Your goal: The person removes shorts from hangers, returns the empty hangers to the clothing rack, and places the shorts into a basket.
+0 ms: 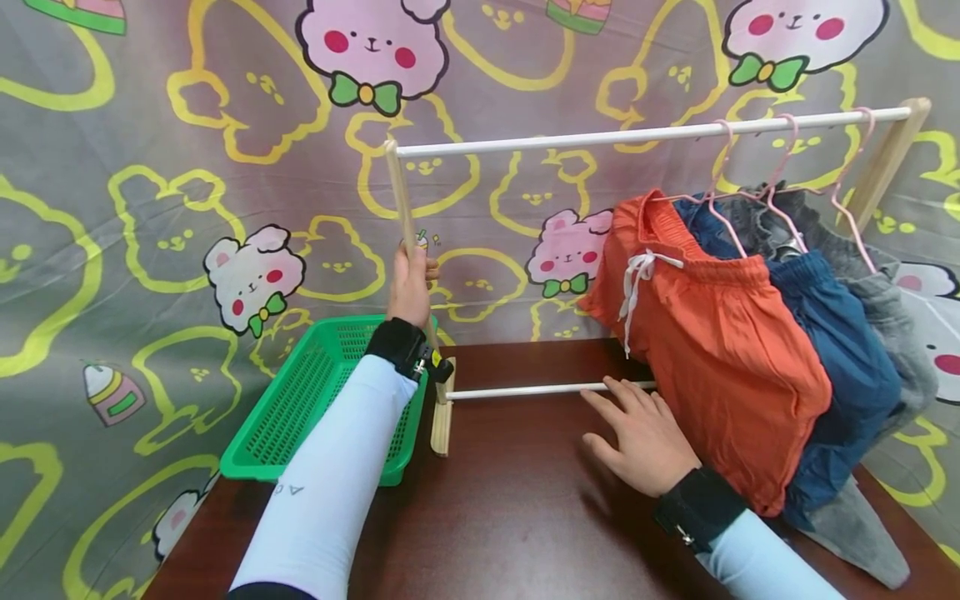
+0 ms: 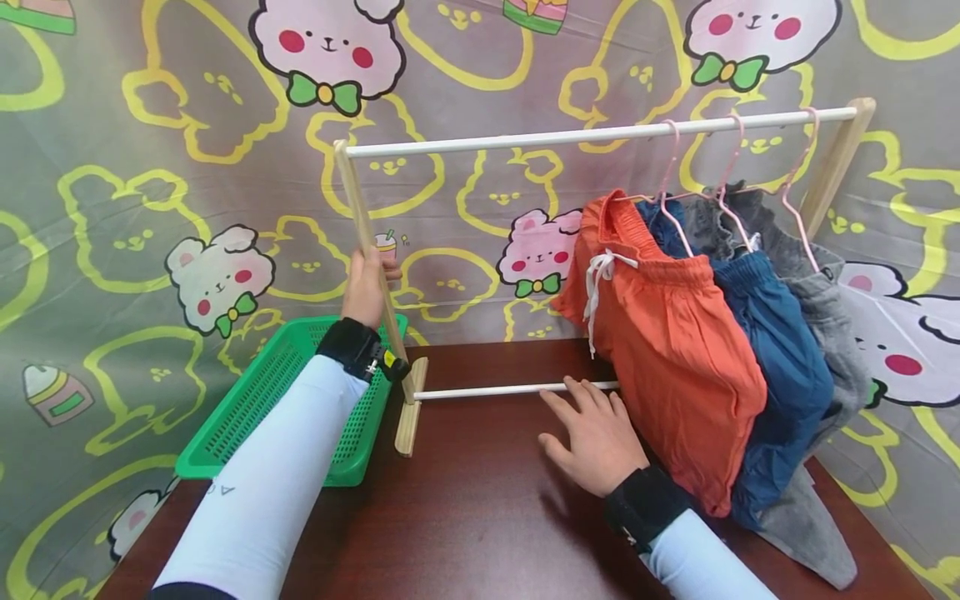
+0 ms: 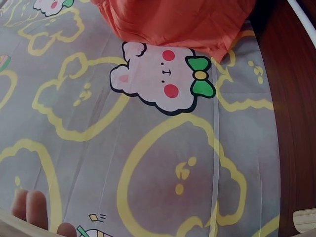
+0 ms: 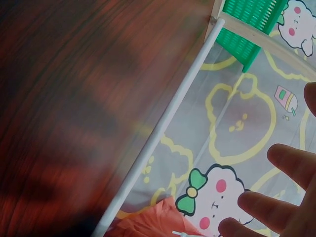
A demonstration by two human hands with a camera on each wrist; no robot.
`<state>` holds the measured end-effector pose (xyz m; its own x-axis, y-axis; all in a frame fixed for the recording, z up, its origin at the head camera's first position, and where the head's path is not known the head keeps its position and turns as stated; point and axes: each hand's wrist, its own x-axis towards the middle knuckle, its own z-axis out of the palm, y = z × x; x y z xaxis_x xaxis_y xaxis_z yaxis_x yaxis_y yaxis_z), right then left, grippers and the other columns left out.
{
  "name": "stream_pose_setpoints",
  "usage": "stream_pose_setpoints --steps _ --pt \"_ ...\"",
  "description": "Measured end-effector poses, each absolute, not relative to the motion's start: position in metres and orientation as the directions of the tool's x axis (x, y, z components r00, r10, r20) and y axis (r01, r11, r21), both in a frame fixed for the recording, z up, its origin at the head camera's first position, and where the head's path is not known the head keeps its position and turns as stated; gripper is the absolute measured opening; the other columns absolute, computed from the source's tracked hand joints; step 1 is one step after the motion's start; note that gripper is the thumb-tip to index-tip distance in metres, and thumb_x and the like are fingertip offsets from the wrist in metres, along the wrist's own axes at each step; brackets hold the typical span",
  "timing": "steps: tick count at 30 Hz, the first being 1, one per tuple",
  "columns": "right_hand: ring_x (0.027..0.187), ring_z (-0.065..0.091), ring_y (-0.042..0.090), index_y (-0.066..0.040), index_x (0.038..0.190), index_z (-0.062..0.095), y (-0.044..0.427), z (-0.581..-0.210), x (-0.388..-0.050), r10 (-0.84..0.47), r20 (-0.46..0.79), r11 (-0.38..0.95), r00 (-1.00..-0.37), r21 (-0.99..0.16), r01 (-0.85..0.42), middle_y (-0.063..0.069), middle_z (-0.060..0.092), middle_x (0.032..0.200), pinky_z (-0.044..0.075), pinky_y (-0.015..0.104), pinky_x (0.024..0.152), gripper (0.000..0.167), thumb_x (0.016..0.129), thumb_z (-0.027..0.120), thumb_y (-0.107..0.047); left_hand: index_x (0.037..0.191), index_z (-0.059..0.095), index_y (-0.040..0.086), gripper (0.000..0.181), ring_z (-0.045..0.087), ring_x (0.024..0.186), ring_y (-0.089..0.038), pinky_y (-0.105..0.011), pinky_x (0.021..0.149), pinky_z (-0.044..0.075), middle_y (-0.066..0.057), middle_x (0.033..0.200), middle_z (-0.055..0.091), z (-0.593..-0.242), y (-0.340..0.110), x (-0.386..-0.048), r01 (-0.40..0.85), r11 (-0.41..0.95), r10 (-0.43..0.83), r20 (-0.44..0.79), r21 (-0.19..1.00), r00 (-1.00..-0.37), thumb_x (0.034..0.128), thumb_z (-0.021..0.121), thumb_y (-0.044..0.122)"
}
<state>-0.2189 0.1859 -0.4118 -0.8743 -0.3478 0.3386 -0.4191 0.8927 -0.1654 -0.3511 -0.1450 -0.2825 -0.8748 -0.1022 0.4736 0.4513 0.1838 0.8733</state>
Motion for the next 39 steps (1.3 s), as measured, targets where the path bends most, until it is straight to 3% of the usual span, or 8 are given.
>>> stream_pose_setpoints --steps 4,7,11,19,39 --pt "0.138 0.038 0.046 -0.021 0.148 0.053 0.185 -0.411 -0.219 -0.350 0.342 0.891 -0.872 -0.166 -0.423 0.020 0.044 0.152 0.026 0.071 0.107 0.064 0.092 0.069 -0.047 0.146 0.038 0.007 0.047 0.058 0.089 -0.026 -0.039 0.087 0.047 -0.012 0.099 0.054 -0.284 -0.140 -0.357 0.456 0.103 -0.165 0.468 0.884 -0.869 0.1118 0.029 0.039" --pt "0.138 0.039 0.046 -0.021 0.148 0.053 0.184 -0.411 -0.220 -0.351 0.344 0.889 -0.871 -0.170 -0.425 0.020 0.044 0.152 0.026 0.071 0.107 0.064 0.092 0.069 -0.046 0.138 0.043 0.008 0.043 0.050 0.076 -0.022 -0.028 0.072 0.042 -0.005 0.087 0.047 -0.285 -0.137 -0.362 0.470 0.050 -0.200 0.470 0.881 -0.860 0.1119 0.028 0.038" --pt "0.139 0.038 0.045 -0.021 0.149 0.052 0.183 -0.411 -0.220 -0.350 0.334 0.888 -0.875 -0.177 -0.423 0.020 0.044 0.152 0.025 0.072 0.107 0.065 0.092 0.069 -0.047 0.127 0.048 0.009 0.043 0.043 0.069 -0.019 -0.022 0.062 0.037 0.000 0.081 0.040 -0.288 -0.135 -0.365 0.482 0.061 -0.214 0.483 0.874 -0.849 0.1105 0.027 0.042" --pt "0.140 0.036 0.045 -0.021 0.150 0.051 0.185 -0.407 -0.218 -0.357 0.321 0.885 -0.877 -0.184 -0.427 0.019 0.043 0.153 0.024 0.071 0.108 0.065 0.092 0.069 -0.047 0.116 0.050 0.010 0.050 0.045 0.071 -0.015 -0.027 0.066 0.042 -0.001 0.084 0.044 -0.295 -0.140 -0.369 0.451 0.213 -0.223 0.492 0.867 -0.841 0.1067 0.027 0.054" --pt "0.140 0.033 0.045 -0.017 0.148 0.053 0.180 -0.380 -0.203 -0.387 0.378 0.855 -0.841 -0.196 -0.481 0.022 0.041 0.153 0.024 0.067 0.110 0.066 0.090 0.074 -0.041 0.119 0.050 -0.001 0.054 0.044 0.072 -0.015 -0.027 0.064 0.037 -0.001 0.085 0.045 -0.295 -0.140 -0.369 0.483 0.232 -0.224 0.529 0.845 -0.818 0.1089 0.028 0.047"
